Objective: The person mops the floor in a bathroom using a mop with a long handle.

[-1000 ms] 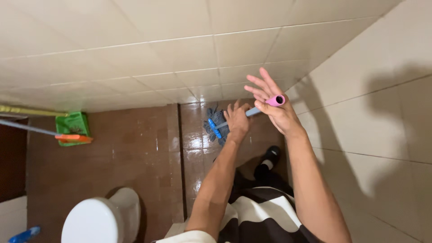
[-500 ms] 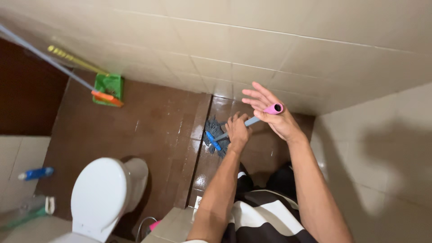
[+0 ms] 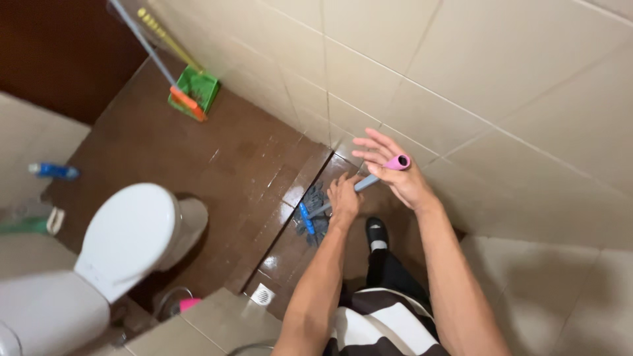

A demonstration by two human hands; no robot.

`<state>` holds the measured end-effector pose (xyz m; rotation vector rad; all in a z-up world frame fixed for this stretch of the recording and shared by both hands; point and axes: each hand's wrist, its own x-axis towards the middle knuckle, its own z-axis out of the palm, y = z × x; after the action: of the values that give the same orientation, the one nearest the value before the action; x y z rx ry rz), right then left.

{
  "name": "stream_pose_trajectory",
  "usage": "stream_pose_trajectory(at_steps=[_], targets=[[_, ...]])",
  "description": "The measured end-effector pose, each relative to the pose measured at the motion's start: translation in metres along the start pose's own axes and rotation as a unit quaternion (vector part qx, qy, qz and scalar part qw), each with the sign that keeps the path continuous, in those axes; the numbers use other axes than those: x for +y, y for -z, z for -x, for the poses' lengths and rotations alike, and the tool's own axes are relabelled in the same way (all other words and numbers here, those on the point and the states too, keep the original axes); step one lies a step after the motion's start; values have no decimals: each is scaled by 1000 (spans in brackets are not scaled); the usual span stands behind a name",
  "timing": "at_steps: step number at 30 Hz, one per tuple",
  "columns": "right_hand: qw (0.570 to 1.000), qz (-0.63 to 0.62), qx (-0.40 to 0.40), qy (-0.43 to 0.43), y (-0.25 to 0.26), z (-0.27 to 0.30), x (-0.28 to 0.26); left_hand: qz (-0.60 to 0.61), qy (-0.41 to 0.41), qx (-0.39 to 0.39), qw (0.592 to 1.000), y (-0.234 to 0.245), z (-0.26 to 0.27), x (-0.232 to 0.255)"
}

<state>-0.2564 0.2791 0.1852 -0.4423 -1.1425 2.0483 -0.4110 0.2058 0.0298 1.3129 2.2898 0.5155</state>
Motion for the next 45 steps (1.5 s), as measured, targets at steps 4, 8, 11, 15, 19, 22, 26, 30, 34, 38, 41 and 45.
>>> stream_pose_trajectory(at_steps=[4, 8, 11, 15, 19, 22, 26, 30, 34, 38, 41, 45], targets=[[998, -21, -56, -28, 24, -27, -9, 0, 25, 26, 999, -2, -14, 13], [990, -15, -123, -71, 33, -44, -9, 13, 73, 50, 996, -4, -14, 14], [983, -40, -162, -82, 27, -55, -6, 28, 134, 59, 989, 0, -13, 13], [972, -40, -208, -102, 17, -73, 2, 19, 167, 114, 979, 2, -13, 2], [969, -49, -214, -116, -1, -73, 28, 41, 235, 112, 965, 12, 3, -16], [968, -53, -224, -103, -17, -63, 50, 51, 277, 113, 953, 21, 24, -29], [967, -33, -234, -98, -39, -41, 71, 70, 315, 121, 939, 27, 59, -51], [960, -39, -254, -114, -71, -20, 87, 77, 338, 141, 927, 33, 93, -78], [950, -22, -284, -130, -113, 6, 101, 76, 353, 153, 920, 48, 137, -108], [940, -3, -308, -150, -158, 34, 112, 76, 373, 156, 912, 66, 177, -134], [932, -20, -332, -144, -184, 46, 125, 60, 371, 179, 909, 77, 199, -151], [930, -39, -343, -127, -212, 61, 137, 77, 383, 172, 904, 92, 221, -166]])
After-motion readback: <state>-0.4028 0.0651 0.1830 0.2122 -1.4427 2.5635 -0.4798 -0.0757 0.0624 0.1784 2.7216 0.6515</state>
